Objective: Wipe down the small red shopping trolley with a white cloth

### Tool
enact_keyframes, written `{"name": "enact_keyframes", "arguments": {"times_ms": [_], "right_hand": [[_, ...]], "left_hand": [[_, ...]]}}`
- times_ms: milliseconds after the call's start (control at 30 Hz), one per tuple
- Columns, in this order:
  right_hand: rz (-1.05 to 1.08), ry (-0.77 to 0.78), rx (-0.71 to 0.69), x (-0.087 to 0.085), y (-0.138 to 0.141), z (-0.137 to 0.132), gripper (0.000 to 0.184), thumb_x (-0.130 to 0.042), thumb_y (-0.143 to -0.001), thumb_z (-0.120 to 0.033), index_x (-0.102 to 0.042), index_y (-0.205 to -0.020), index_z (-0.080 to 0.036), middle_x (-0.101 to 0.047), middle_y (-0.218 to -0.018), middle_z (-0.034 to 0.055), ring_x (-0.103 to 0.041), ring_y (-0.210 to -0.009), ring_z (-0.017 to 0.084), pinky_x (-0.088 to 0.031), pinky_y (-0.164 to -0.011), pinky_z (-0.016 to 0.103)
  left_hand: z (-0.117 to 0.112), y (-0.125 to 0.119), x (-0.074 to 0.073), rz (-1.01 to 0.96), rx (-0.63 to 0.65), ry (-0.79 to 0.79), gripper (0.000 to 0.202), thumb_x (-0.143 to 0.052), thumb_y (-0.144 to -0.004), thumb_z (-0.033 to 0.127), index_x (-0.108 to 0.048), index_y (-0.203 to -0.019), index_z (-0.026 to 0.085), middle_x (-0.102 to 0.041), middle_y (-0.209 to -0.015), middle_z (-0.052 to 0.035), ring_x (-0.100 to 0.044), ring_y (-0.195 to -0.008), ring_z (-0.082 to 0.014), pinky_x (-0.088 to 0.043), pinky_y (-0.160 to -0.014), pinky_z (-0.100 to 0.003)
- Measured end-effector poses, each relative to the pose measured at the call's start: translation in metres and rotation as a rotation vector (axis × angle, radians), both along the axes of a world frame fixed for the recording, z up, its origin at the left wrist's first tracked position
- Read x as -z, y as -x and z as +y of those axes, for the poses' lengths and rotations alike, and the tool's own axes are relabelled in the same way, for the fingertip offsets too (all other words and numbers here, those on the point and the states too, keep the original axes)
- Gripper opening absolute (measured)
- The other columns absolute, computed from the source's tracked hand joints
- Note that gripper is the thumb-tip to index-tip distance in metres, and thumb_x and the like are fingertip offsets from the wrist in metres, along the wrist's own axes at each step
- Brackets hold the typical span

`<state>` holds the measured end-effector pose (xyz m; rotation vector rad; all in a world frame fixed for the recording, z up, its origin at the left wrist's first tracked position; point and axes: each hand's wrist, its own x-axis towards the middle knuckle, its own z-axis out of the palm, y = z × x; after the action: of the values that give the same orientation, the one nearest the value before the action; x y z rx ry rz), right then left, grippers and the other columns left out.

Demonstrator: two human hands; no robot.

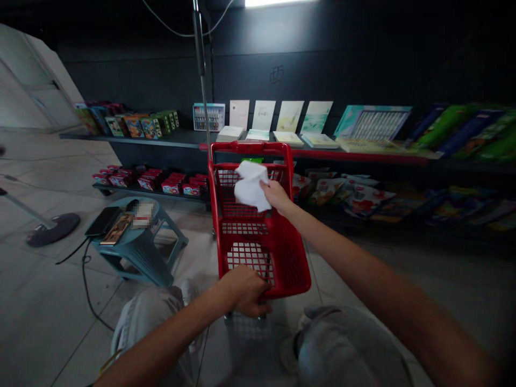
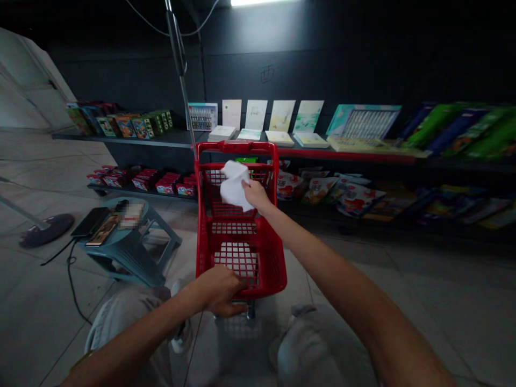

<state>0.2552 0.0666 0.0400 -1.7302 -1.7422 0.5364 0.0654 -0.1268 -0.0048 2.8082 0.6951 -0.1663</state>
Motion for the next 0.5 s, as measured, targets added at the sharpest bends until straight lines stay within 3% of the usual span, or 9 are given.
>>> {"name": "enact_keyframes", "arguments": {"times_ms": [67, 167, 233, 300, 400, 500], "right_hand": [[0.006, -0.159, 0.222, -0.002, 0.010, 0.017, 0.059, -0.021, -0.111, -0.040, -0.064, -0.131, -0.005, -0.071, -0.123, 0.0244, -0.069, -0.111, 0.031, -0.054, -0.091, 0.038], [-0.127, -0.359, 0.298, 0.005, 0.033, 0.031, 0.058, -0.018, -0.109, -0.027, -0.044, -0.156, -0.006, -0.054, -0.151, 0.0259, -0.052, -0.140, 0.032, -0.043, -0.112, 0.045], [-0.296, -0.466, 0.208, 0.019, 0.051, 0.037, 0.060, -0.022, -0.108, -0.021, -0.028, -0.166, -0.012, -0.032, -0.169, 0.0184, -0.030, -0.156, 0.027, -0.028, -0.125, 0.045], [-0.449, -0.459, 0.059, 0.041, 0.066, 0.040, 0.062, -0.025, -0.107, -0.017, -0.023, -0.169, -0.018, -0.016, -0.176, 0.0098, -0.014, -0.161, 0.024, -0.017, -0.130, 0.046], [-0.586, -0.276, -0.128, 0.079, 0.077, 0.044, 0.065, -0.028, -0.103, -0.009, -0.030, -0.166, -0.024, -0.014, -0.176, 0.0060, -0.018, -0.159, 0.026, -0.017, -0.128, 0.054], [-0.665, -0.216, -0.220, 0.113, 0.070, 0.044, 0.078, -0.033, -0.096, -0.003, -0.022, -0.168, -0.028, -0.006, -0.177, 0.0032, -0.029, -0.153, 0.030, -0.021, -0.123, 0.059]], "left_hand": [[-0.002, -0.001, 0.000, 0.004, 0.000, 0.007, 0.040, -0.066, -0.087, 0.053, -0.077, -0.099, 0.016, -0.079, -0.087, -0.0141, -0.078, -0.082, -0.0336, -0.061, -0.069, -0.040], [-0.004, -0.004, 0.000, 0.016, 0.003, 0.016, 0.040, -0.067, -0.085, 0.052, -0.076, -0.100, 0.016, -0.079, -0.088, -0.0142, -0.077, -0.081, -0.0341, -0.061, -0.069, -0.042], [-0.004, -0.005, 0.001, 0.022, 0.017, 0.028, 0.040, -0.067, -0.084, 0.052, -0.076, -0.098, 0.016, -0.079, -0.089, -0.0139, -0.077, -0.082, -0.0344, -0.061, -0.070, -0.043], [-0.005, -0.005, 0.005, 0.018, 0.034, 0.043, 0.041, -0.066, -0.084, 0.053, -0.076, -0.097, 0.016, -0.079, -0.088, -0.0134, -0.077, -0.082, -0.0343, -0.061, -0.070, -0.043], [-0.006, -0.004, 0.012, -0.006, 0.043, 0.052, 0.043, -0.064, -0.085, 0.057, -0.075, -0.095, 0.016, -0.079, -0.087, -0.0134, -0.077, -0.080, -0.0339, -0.061, -0.068, -0.042], [-0.007, -0.001, 0.016, -0.019, 0.034, 0.053, 0.044, -0.063, -0.086, 0.058, -0.075, -0.094, 0.017, -0.079, -0.086, -0.0131, -0.077, -0.078, -0.0333, -0.059, -0.066, -0.042]]}}
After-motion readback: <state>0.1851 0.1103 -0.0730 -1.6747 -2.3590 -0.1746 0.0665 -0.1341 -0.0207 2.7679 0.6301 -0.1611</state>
